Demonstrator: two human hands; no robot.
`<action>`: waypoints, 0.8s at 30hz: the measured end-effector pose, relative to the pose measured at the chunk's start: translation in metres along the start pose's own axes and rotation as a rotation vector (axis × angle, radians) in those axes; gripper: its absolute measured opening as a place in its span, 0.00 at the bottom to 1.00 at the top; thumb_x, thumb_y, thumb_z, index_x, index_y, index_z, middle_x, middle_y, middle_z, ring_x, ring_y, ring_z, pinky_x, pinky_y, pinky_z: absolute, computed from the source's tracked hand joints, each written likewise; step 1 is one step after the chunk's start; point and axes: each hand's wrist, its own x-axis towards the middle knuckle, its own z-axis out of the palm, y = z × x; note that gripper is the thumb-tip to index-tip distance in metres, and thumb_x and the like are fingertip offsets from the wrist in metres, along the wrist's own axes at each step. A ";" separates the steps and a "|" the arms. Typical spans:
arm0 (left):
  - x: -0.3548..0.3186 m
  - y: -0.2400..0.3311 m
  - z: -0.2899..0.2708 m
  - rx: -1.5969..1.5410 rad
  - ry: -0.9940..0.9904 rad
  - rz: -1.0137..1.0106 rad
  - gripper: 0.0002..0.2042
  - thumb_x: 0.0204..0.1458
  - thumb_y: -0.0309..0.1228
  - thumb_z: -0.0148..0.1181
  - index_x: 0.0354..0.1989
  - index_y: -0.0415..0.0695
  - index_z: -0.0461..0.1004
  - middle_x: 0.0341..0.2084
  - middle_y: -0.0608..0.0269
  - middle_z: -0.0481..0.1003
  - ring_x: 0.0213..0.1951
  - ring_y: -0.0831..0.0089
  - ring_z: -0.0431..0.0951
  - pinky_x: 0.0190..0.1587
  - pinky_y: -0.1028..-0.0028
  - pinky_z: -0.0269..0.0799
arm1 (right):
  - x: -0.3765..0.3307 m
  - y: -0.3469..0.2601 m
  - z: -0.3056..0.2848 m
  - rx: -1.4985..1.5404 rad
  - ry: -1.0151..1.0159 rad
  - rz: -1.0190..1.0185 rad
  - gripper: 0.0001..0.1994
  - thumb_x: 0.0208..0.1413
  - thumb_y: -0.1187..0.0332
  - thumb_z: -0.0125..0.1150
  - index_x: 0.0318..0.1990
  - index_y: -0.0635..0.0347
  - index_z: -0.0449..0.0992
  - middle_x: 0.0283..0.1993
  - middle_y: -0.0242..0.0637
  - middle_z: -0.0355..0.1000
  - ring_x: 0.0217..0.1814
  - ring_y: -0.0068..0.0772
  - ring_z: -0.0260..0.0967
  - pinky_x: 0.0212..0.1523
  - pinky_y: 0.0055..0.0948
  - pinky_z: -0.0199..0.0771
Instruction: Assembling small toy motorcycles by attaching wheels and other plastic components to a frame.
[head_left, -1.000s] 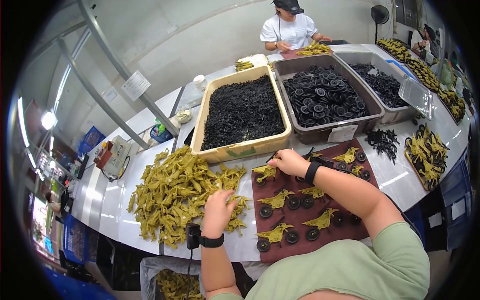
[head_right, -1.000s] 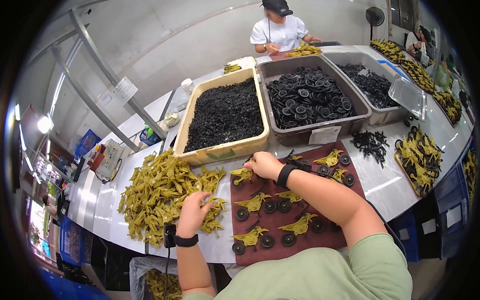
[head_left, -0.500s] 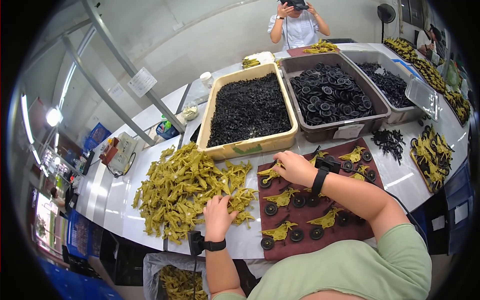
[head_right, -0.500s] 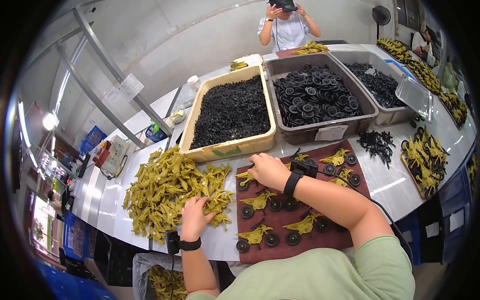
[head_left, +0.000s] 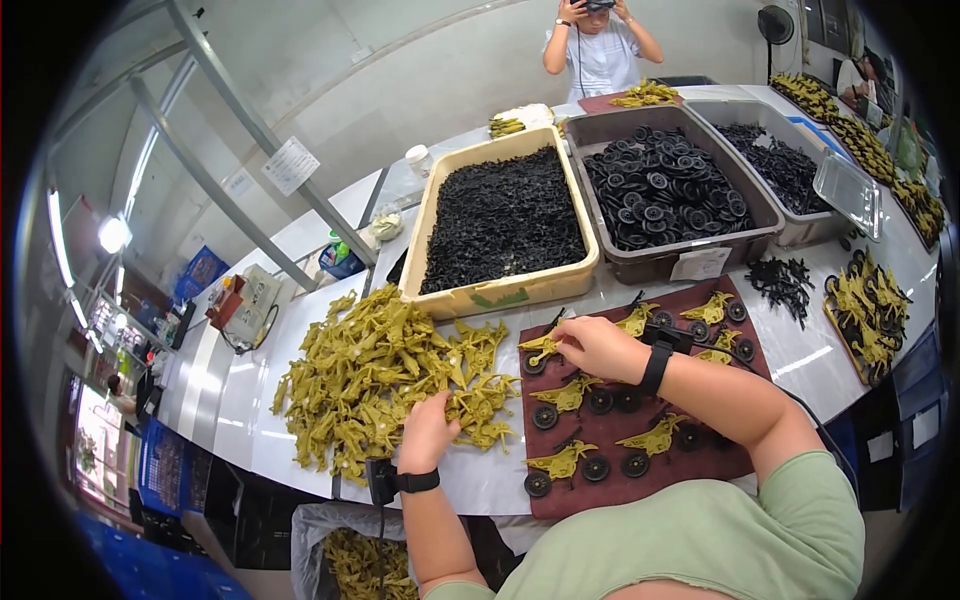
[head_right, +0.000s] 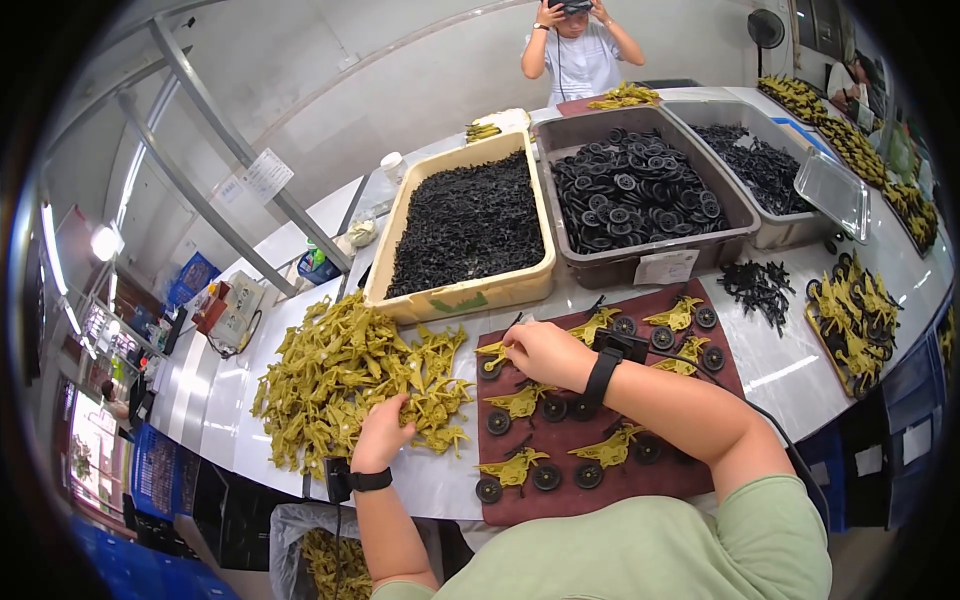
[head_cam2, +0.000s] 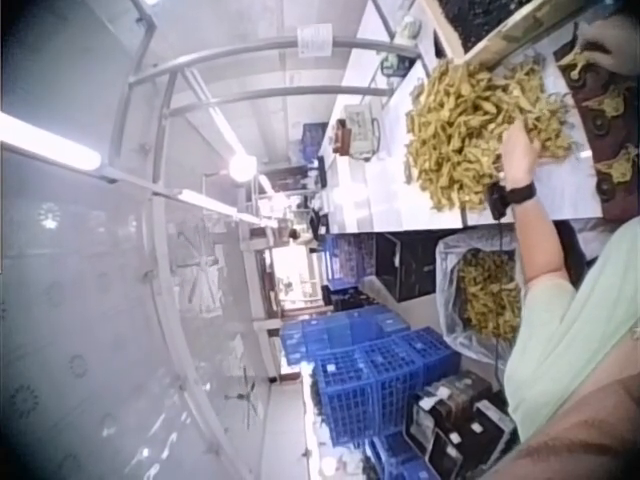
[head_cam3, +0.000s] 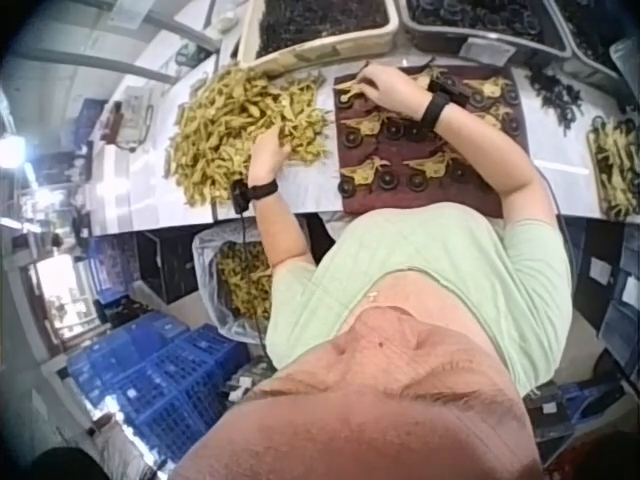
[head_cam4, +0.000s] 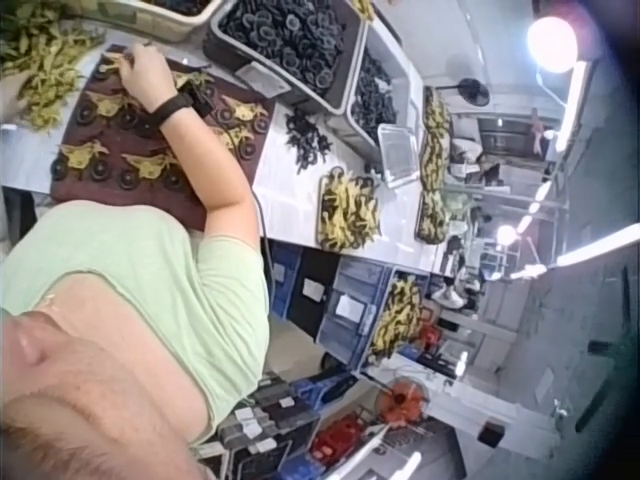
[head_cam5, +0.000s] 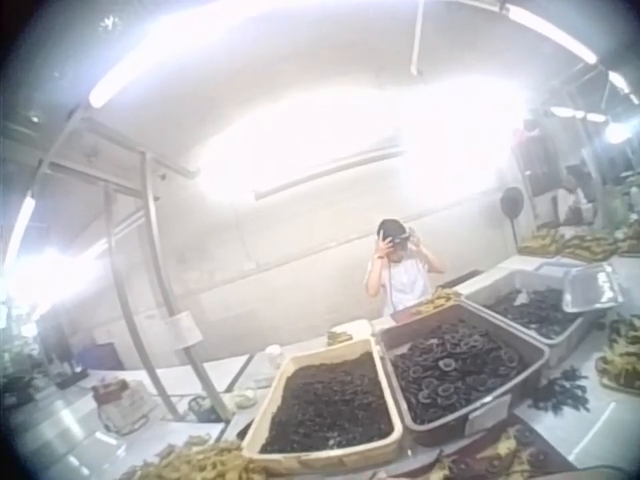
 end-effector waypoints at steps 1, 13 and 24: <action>0.001 0.000 0.000 0.015 -0.007 0.010 0.22 0.42 0.29 0.63 0.49 0.39 0.72 0.38 0.49 0.77 0.44 0.52 0.73 0.48 0.60 0.69 | -0.001 -0.001 -0.001 0.001 0.001 -0.001 0.11 0.56 0.66 0.55 0.40 0.66 0.75 0.36 0.48 0.73 0.41 0.48 0.72 0.44 0.39 0.72; 0.008 0.009 -0.031 0.071 0.182 0.128 0.14 0.45 0.30 0.63 0.41 0.39 0.76 0.34 0.51 0.76 0.39 0.53 0.73 0.45 0.60 0.65 | -0.007 -0.008 -0.037 0.153 0.014 0.059 0.11 0.56 0.68 0.56 0.42 0.66 0.76 0.36 0.47 0.77 0.39 0.40 0.76 0.41 0.32 0.74; 0.063 0.194 0.003 -0.456 0.287 0.626 0.18 0.44 0.24 0.65 0.46 0.36 0.72 0.35 0.52 0.74 0.37 0.56 0.76 0.41 0.66 0.72 | -0.025 -0.004 -0.084 0.319 0.039 0.165 0.15 0.51 0.66 0.64 0.42 0.67 0.75 0.27 0.39 0.75 0.25 0.22 0.72 0.26 0.25 0.71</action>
